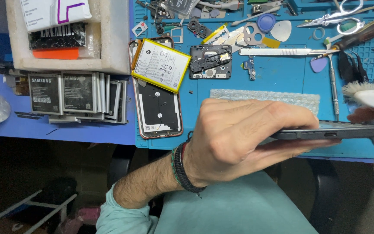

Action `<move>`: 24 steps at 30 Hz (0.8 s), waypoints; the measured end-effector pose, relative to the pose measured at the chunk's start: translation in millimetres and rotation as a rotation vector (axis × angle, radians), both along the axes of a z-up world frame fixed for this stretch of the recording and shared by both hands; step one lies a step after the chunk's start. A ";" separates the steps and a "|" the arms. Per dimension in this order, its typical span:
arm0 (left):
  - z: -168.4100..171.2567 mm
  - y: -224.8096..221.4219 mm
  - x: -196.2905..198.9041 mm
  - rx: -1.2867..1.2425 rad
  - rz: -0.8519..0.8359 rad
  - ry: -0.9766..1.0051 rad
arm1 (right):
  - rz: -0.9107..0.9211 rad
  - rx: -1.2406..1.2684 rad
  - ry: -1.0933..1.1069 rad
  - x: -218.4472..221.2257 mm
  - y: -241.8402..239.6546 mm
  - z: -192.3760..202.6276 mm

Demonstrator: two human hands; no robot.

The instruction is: Cleaning the bottom frame of a smartphone and inspecting internal components at a repair bench.

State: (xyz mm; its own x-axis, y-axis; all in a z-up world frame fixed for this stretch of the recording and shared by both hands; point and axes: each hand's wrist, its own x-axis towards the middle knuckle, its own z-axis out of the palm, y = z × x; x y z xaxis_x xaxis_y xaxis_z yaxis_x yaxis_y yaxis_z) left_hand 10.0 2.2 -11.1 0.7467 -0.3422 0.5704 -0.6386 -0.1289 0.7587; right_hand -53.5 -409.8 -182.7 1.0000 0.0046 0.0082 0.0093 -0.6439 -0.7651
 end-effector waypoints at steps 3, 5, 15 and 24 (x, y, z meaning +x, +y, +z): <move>0.4 -0.9 0.1 -0.002 0.027 -0.015 | -0.033 0.052 -0.002 4.0 7.0 4.9; 1.0 -1.6 -0.1 -0.009 0.041 -0.020 | -0.032 0.121 0.035 5.7 6.5 4.3; 9.1 28.6 7.8 -0.025 0.129 0.083 | 0.014 -0.021 -0.023 7.0 -10.5 -8.0; -14.3 69.5 25.2 -0.252 0.441 0.284 | -0.059 -0.064 -0.056 -13.0 -29.1 -32.3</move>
State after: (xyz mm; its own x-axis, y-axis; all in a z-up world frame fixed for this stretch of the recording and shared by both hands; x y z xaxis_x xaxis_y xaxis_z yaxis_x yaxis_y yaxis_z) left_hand 35.2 71.7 -25.3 0.9236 0.1562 0.3501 -0.3321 -0.1300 0.9342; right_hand -66.5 -438.9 -215.1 0.9965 -0.0517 0.0653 0.0114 -0.6920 -0.7218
